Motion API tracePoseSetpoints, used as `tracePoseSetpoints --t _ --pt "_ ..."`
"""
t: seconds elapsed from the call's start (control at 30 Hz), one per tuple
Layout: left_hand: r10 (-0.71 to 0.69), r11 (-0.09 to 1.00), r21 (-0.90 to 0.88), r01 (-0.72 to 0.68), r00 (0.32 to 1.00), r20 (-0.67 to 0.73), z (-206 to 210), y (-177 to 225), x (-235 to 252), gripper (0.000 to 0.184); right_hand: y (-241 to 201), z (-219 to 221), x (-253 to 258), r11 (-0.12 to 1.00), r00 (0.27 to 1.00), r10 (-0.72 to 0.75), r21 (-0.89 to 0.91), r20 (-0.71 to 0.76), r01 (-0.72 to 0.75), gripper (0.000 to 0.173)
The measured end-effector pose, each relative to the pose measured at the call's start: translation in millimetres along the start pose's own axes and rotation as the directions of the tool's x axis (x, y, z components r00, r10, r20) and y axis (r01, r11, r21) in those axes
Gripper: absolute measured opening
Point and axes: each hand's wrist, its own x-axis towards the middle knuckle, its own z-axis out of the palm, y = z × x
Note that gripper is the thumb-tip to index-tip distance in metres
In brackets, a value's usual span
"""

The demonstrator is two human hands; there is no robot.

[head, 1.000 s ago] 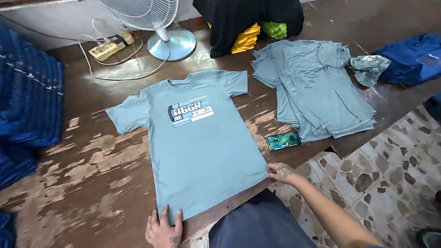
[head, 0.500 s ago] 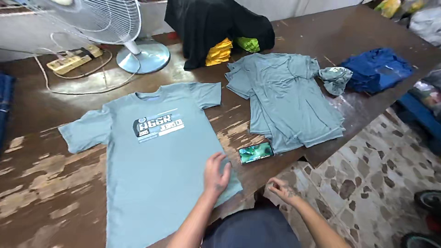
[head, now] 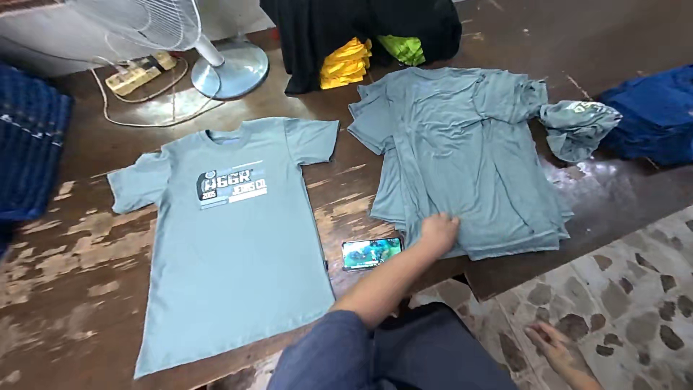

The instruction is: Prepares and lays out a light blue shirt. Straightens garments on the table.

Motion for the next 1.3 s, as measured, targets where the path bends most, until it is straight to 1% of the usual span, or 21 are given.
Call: tracePoseSetpoints --t 0.1,0.2,0.23,0.27,0.33,0.37,0.4,0.47,0.53,0.63,0.73,0.8,0.9,0.97,1.03,1.1,1.17,1.2,1.23,1.27,1.3 --pt "-0.097 0.995 -0.006 0.097 0.995 0.026 2 -20 -36 0.042 32 -10 1 0.997 0.996 0.076 -0.012 0.042 -0.075 0.032" --pt "-0.19 0.982 -0.004 0.191 0.978 0.089 11 -18 -64 0.033 31 -9 9 0.999 0.996 0.045 -0.032 0.082 -0.042 0.031" --pt "-0.184 0.982 -0.021 0.187 0.979 0.091 13 -13 -67 0.034 27 -7 16 0.999 0.995 0.016 -0.045 0.096 -0.012 0.03" --pt "-0.143 0.988 -0.058 0.145 0.989 0.041 15 -6 -68 0.035 20 -6 23 0.998 0.994 -0.022 -0.055 0.107 0.028 0.029" --pt "0.013 0.989 -0.143 -0.035 0.989 -0.148 23 5 -57 0.032 -4 -9 36 0.99 0.987 -0.099 -0.09 0.128 0.111 0.027" --pt "0.081 0.982 -0.152 -0.113 0.975 -0.207 30 7 -46 0.032 -18 -12 42 0.982 0.981 -0.123 -0.123 0.147 0.141 0.027" --pt "0.108 0.979 -0.148 -0.14 0.972 -0.209 37 5 -36 0.035 -34 -17 46 0.973 0.977 -0.141 -0.16 0.162 0.167 0.027" --pt "0.086 0.985 -0.131 -0.111 0.98 -0.18 52 -8 -18 0.035 -62 -29 51 0.953 0.97 -0.192 -0.21 0.147 0.22 0.025" --pt "0.067 0.984 -0.145 -0.1 0.975 -0.213 60 -19 -13 0.029 -77 -42 53 0.94 0.967 -0.233 -0.232 0.103 0.251 0.023" --pt "0.05 0.972 -0.216 -0.092 0.98 -0.192 61 -20 -22 0.029 -75 -49 52 0.942 0.968 -0.245 -0.223 0.056 0.251 0.023" --pt "0.009 0.939 -0.339 -0.064 0.987 -0.162 51 -18 -30 0.031 -67 -38 47 0.944 0.97 -0.23 -0.224 0.077 0.242 0.024" --pt "0.008 0.911 -0.405 -0.073 0.987 -0.161 36 -17 -31 0.031 -65 -25 38 0.948 0.967 -0.235 -0.197 0.094 0.249 0.024" --pt "0.0 0.911 -0.4 -0.097 0.972 -0.236 12 -24 -25 0.034 -72 -6 29 0.951 0.954 -0.285 -0.098 0.088 0.293 0.024" --pt "-0.052 0.921 -0.385 -0.062 0.959 -0.278 2 -29 -15 0.034 -86 4 31 0.927 0.926 -0.374 -0.005 0.051 0.375 0.026" --pt "-0.132 0.897 -0.441 -0.026 0.937 -0.323 -9 -20 -5 0.031 -116 7 43 0.891 0.895 -0.445 0.101 0.01 0.442 0.028" --pt "-0.143 0.842 -0.531 -0.096 0.909 -0.391 -24 19 -9 0.033 -154 -4 63 0.869 0.892 -0.451 0.215 -0.025 0.446 0.033" --pt "-0.005 0.796 -0.539 -0.277 0.886 -0.463 -28 78 -30 0.033 -166 -28 65 0.853 0.921 -0.367 0.346 -0.133 0.39 0.041" --pt "0.083 0.748 -0.53 -0.401 0.848 -0.524 -26 105 -47 0.029 -163 -39 44 0.838 0.928 -0.306 0.403 -0.211 0.368 0.043" --pt "0.166 0.67 -0.533 -0.516 0.804 -0.571 -24 126 -70 0.025 -164 -52 8 0.805 0.925 -0.271 0.464 -0.267 0.37 0.044" --pt "0.241 0.586 -0.536 -0.608 0.762 -0.601 -23 138 -96 0.022 -174 -59 -33 0.73 0.912 -0.212 0.565 -0.35 0.386 0.039" --pt "0.309 0.506 -0.544 -0.669 0.73 -0.61 -22 143 -124 0.019 -192 -60 -72 0.615 0.876 -0.152 0.651 -0.457 0.446 0.03"
